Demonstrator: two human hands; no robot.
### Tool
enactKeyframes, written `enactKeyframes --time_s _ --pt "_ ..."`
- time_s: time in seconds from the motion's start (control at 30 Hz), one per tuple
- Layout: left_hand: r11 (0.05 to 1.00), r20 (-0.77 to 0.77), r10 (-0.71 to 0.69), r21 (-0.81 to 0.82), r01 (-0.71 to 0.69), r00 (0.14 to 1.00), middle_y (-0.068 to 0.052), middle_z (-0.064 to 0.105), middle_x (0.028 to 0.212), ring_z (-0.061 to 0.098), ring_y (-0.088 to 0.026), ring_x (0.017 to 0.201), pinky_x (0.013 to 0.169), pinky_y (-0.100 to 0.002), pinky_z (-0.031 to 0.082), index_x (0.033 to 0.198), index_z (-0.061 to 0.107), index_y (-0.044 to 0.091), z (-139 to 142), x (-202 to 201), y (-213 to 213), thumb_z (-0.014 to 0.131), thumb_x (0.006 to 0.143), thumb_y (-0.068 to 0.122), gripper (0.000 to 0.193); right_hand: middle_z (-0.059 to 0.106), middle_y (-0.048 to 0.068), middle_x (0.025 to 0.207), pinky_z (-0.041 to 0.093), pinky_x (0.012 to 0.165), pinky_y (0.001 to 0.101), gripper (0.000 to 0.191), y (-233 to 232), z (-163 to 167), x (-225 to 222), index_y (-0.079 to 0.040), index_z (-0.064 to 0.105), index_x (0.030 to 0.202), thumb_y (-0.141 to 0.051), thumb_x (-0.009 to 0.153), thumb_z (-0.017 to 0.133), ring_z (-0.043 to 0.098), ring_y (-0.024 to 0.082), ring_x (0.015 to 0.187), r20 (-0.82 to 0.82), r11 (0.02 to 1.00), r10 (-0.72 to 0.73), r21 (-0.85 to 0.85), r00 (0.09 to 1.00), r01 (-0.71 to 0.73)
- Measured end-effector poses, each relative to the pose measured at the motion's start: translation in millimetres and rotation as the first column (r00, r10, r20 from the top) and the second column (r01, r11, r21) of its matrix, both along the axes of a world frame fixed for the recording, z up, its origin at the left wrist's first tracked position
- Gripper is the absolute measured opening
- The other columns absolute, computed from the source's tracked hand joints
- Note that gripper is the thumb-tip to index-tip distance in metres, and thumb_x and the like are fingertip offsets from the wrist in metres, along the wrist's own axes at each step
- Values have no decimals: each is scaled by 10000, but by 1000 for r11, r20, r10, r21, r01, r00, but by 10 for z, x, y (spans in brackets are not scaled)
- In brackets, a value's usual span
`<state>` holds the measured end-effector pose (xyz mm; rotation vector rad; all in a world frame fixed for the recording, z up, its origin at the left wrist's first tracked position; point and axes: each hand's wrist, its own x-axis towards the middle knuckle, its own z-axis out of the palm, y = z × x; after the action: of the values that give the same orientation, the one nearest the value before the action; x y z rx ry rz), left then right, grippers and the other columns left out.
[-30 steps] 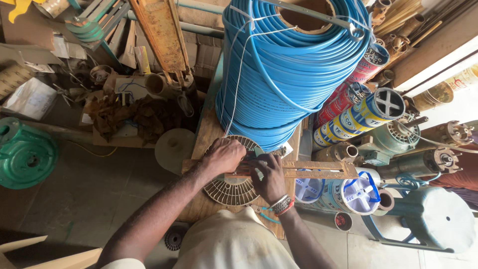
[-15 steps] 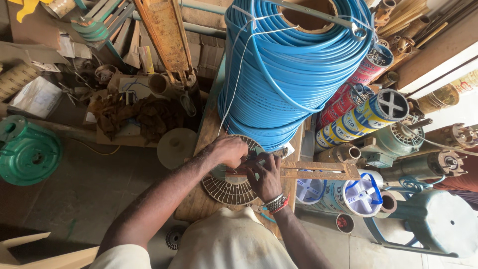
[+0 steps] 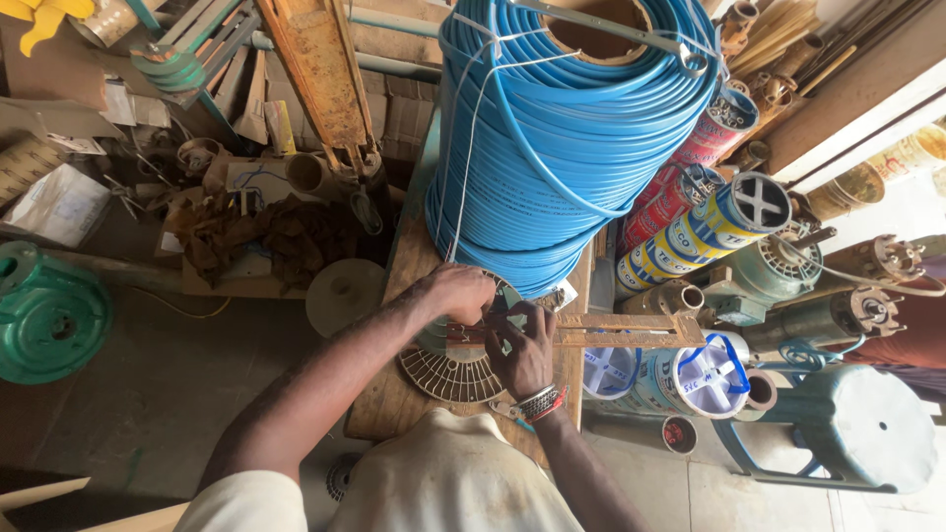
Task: The person winds red copper wire onto a motor stator using a manual winding jig. They rotate the jig by hand to wrap the wire around the stator slots, then use pliers to cut the wire and tuck the ends into the slots.
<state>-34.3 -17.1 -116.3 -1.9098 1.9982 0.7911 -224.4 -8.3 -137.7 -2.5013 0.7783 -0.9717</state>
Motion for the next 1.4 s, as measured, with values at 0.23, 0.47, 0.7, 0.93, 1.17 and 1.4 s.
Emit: enactKeyframes --time_s 0.23,0.47,0.7,0.93,1.17,1.4 --pt "998 -164 46 59 -37 985 -54 777 1051 728 -206 950 852 -415 580 1136 799 199 111 71 -62 647 800 85 386 644 72 1107 371 1003 466 189 184 74 137 -156 819 887 -330 817 798 484 304 1165 -47 981 -177 -90 983 172" --pt "995 -107 57 -81 -65 993 -68 743 1077 688 -209 989 898 -411 566 1048 772 122 180 59 82 666 846 86 231 623 89 1108 347 1016 519 101 181 21 208 -147 763 847 -179 760 722 491 343 1159 31 990 -141 -3 990 141" --pt "883 -260 268 -319 -344 928 -220 606 1171 664 -255 940 756 -343 616 1083 632 -59 -269 -115 407 619 841 -118 250 604 122 1136 401 926 494 194 -89 -2 136 -112 670 1035 -148 846 646 513 337 1053 -35 996 56 64 998 -54" --pt "589 -430 493 -474 -654 756 -162 686 891 699 -260 752 651 -378 582 976 686 -3 -469 -370 707 711 832 24 149 590 150 1142 415 982 499 276 -288 9 117 -91 635 1125 -98 851 600 516 354 1088 -100 958 284 2 953 -286" --pt "184 -801 330 -465 -866 500 -142 775 875 765 -245 780 698 -363 592 947 743 19 -648 -676 771 721 831 51 123 539 167 1183 400 926 516 318 -417 117 86 -99 670 1085 -120 770 637 478 387 1097 -271 955 296 53 916 -292" --pt "169 -933 233 -238 -956 273 -118 784 898 774 -206 801 710 -325 618 985 745 3 -843 -753 808 701 909 106 136 550 136 1258 409 926 504 262 -586 177 184 -123 696 1073 -128 816 644 472 365 1168 -289 921 378 21 879 -389"
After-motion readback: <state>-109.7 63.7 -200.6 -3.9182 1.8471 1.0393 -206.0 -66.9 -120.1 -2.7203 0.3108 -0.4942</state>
